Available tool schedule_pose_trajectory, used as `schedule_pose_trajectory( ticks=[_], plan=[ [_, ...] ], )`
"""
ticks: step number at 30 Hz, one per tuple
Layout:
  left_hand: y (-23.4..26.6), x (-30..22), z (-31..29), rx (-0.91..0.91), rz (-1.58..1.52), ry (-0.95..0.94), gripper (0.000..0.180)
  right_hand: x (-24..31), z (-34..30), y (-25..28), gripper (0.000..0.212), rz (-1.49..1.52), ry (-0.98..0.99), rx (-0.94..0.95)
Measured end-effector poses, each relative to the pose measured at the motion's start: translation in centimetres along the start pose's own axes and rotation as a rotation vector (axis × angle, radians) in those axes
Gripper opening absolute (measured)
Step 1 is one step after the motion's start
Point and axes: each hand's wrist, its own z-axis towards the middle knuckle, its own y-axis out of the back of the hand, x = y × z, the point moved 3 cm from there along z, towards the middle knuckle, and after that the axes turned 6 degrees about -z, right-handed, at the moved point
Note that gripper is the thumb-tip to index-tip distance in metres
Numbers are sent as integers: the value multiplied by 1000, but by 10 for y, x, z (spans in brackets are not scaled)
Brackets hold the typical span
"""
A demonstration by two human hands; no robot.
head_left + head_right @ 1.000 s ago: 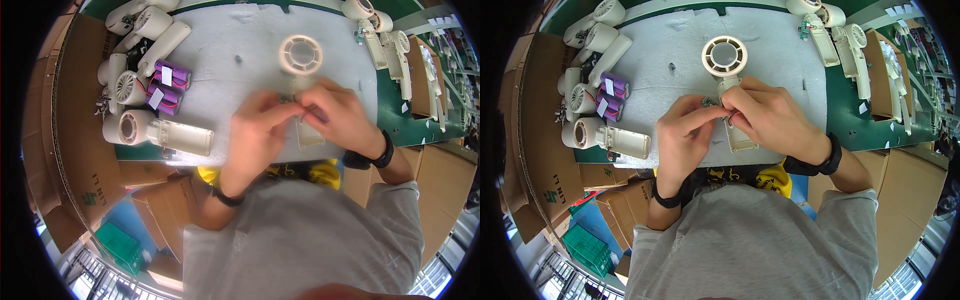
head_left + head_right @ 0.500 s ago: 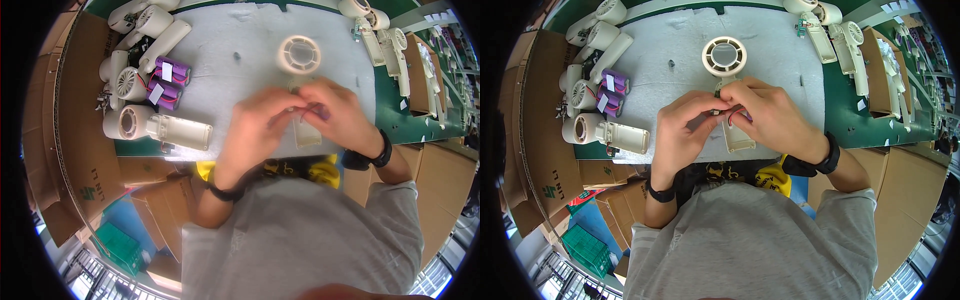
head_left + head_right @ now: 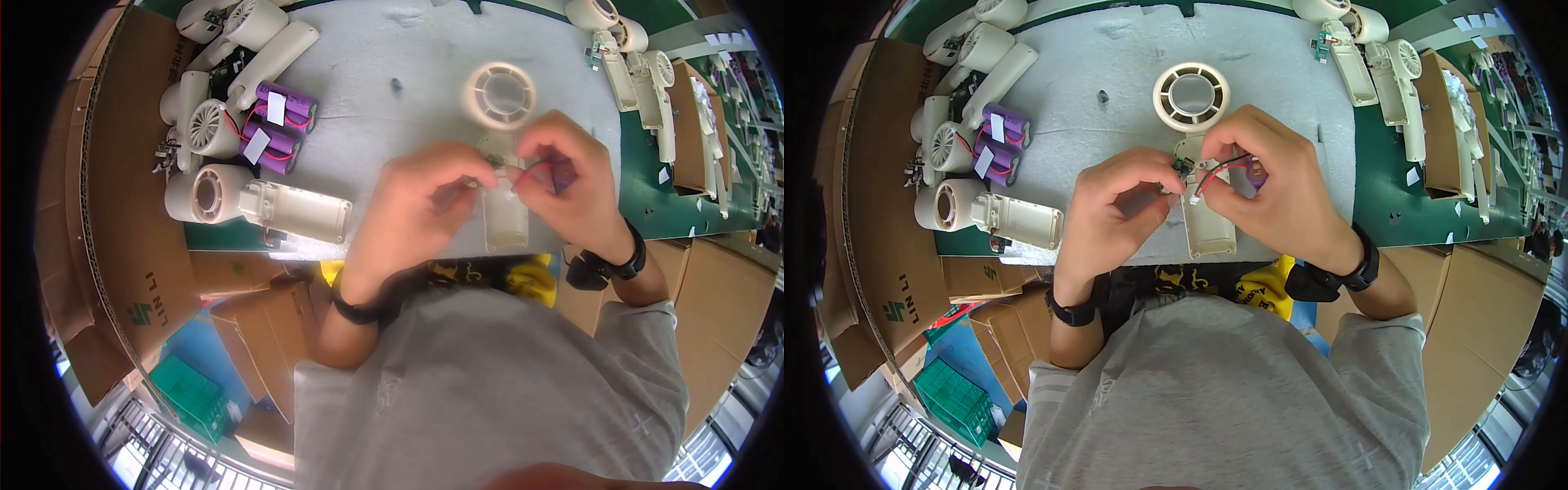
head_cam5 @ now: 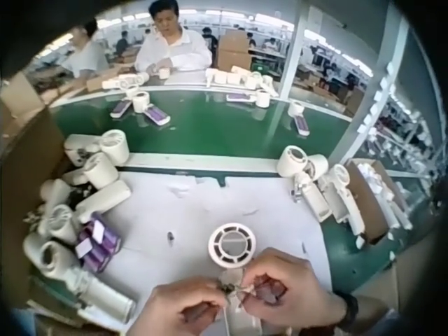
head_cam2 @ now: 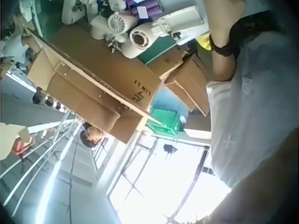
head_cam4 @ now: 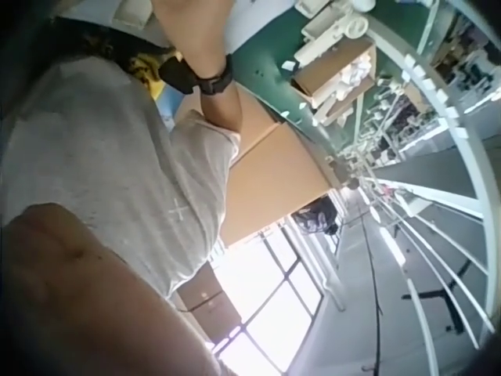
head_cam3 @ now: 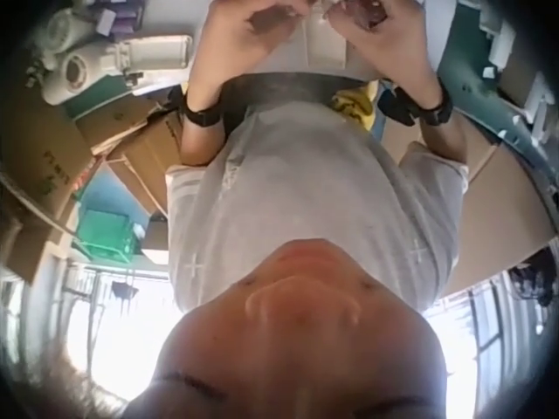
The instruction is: The person picks up a battery pack from a box and places it on the table. They then connect the battery pack's wires to a circuit board and fit both components into a fan housing.
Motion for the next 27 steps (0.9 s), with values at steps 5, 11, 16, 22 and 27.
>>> schedule_pose_trajectory(
  ticks=[5, 11, 16, 22, 27],
  plan=[
    [-8, -6, 2, -8, -154, 19, 21, 0, -1, -5, 15, -120, 85, -31],
    [-5, -2, 2, -2, -153, 24, 17, 0, -2, -5, 12, -288, 250, -63],
    [-4, 4, -1, -53, -265, 74, 18, 6, -3, 1, 14, -312, 426, 35],
    [-3, 3, -2, -69, -350, 121, 18, 6, -4, -1, 15, -457, 519, 64],
    [-4, 3, -1, -59, -293, 72, 18, -1, -6, -4, 19, -468, 466, 100]
  ],
)
